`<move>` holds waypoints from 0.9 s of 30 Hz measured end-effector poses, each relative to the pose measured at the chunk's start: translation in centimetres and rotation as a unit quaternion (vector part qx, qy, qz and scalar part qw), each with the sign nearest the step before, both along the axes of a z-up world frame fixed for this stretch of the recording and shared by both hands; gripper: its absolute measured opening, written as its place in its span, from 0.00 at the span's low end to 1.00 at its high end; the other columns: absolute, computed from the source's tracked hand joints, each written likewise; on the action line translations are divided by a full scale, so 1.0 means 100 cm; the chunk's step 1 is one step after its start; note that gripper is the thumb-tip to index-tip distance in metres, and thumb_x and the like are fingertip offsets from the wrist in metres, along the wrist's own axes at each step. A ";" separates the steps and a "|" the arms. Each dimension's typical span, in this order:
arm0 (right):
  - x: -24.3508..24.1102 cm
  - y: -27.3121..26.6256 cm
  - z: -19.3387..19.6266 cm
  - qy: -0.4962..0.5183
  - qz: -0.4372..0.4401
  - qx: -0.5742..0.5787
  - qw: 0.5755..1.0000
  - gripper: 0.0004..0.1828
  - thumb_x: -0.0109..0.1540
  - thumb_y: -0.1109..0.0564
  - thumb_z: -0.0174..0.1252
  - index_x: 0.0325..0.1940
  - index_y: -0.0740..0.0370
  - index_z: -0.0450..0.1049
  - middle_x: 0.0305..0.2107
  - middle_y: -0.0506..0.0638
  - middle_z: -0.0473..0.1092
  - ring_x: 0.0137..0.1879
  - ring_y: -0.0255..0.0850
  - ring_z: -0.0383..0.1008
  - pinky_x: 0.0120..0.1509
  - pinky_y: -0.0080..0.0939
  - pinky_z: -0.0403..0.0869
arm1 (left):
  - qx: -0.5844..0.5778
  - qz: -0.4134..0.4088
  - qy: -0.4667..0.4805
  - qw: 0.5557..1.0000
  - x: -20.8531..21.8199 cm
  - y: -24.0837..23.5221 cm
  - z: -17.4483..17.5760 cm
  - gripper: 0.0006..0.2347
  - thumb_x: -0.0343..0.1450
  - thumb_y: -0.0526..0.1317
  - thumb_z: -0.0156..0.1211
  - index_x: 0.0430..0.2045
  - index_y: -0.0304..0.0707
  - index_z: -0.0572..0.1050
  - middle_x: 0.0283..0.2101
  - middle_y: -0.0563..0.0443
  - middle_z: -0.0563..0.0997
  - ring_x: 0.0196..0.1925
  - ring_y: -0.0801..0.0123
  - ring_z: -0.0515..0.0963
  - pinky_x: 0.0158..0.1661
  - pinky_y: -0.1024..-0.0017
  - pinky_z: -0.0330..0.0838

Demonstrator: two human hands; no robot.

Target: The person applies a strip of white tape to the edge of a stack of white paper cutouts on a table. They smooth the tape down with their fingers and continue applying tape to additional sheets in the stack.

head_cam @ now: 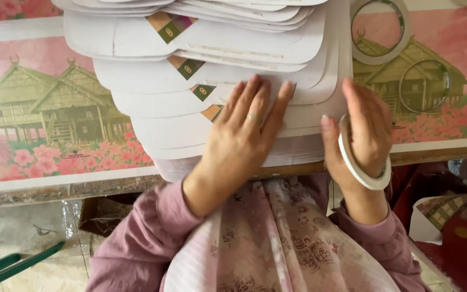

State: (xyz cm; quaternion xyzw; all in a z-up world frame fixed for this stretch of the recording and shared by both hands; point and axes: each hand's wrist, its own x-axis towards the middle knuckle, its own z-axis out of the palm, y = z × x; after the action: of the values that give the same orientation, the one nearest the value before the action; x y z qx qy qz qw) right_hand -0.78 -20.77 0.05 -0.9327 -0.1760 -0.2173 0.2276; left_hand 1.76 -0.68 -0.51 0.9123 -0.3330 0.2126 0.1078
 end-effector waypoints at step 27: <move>-0.016 0.022 0.011 -0.007 -0.027 0.039 0.999 0.07 0.66 0.69 0.58 0.40 0.83 0.74 0.42 0.70 0.73 0.44 0.55 0.74 0.50 0.48 0.74 | -0.078 -0.042 0.083 0.993 -0.028 0.073 0.011 0.14 0.77 0.35 0.37 0.56 0.40 0.65 0.55 0.58 0.78 0.61 0.66 0.74 0.58 0.59 0.61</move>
State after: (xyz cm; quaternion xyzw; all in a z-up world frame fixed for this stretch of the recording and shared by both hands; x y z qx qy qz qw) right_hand -2.35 -18.56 1.14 -0.9260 -0.1440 -0.2364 0.2568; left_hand -1.03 6.65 0.57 0.9008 -0.3431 0.1569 0.2149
